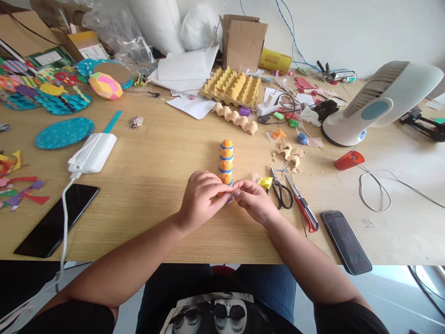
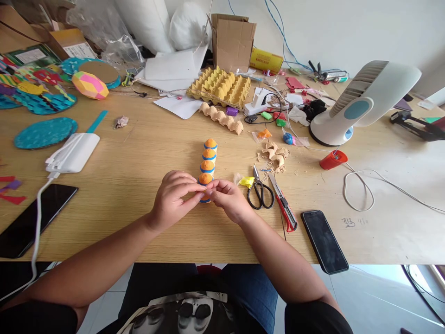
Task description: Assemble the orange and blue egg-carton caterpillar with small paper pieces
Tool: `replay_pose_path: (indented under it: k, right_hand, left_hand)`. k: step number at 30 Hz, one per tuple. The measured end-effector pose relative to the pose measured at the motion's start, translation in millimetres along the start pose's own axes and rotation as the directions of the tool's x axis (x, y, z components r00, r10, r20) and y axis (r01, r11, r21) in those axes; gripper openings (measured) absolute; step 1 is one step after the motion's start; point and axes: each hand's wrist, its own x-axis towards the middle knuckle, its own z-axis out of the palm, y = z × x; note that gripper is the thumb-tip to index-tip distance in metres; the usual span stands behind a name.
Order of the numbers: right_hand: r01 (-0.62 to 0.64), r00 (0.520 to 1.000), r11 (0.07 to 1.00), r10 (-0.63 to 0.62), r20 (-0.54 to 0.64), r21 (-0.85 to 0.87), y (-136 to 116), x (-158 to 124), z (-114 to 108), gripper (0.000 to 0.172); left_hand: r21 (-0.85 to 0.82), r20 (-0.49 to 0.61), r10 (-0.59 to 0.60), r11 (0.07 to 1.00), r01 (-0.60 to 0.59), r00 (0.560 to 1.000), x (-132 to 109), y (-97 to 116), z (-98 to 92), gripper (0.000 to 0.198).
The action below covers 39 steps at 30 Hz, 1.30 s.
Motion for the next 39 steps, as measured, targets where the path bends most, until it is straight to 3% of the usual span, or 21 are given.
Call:
replay_pose_path:
  k: [18,32,39]
  right_hand:
    - [0.004,1.0,1.0,-0.004,0.013,-0.031,0.6,0.5,-1.1,0.032]
    - [-0.041,0.998,0.998,0.043,-0.035,0.041,-2.4,-0.4,0.3,0.021]
    - [-0.053,0.998,0.998,0.054,-0.026,0.021,-1.9,-1.0,0.0,0.026]
  left_hand:
    - [-0.005,0.029,0.005,1.0,-0.005,1.0,-0.5,-0.4,1.1,0.011]
    - [-0.012,0.016,0.005,1.0,-0.005,1.0,0.7,0.5,0.1,0.006]
    - [-0.013,0.013,0.001,1.0,-0.001,1.0,0.8,0.6,0.2,0.007]
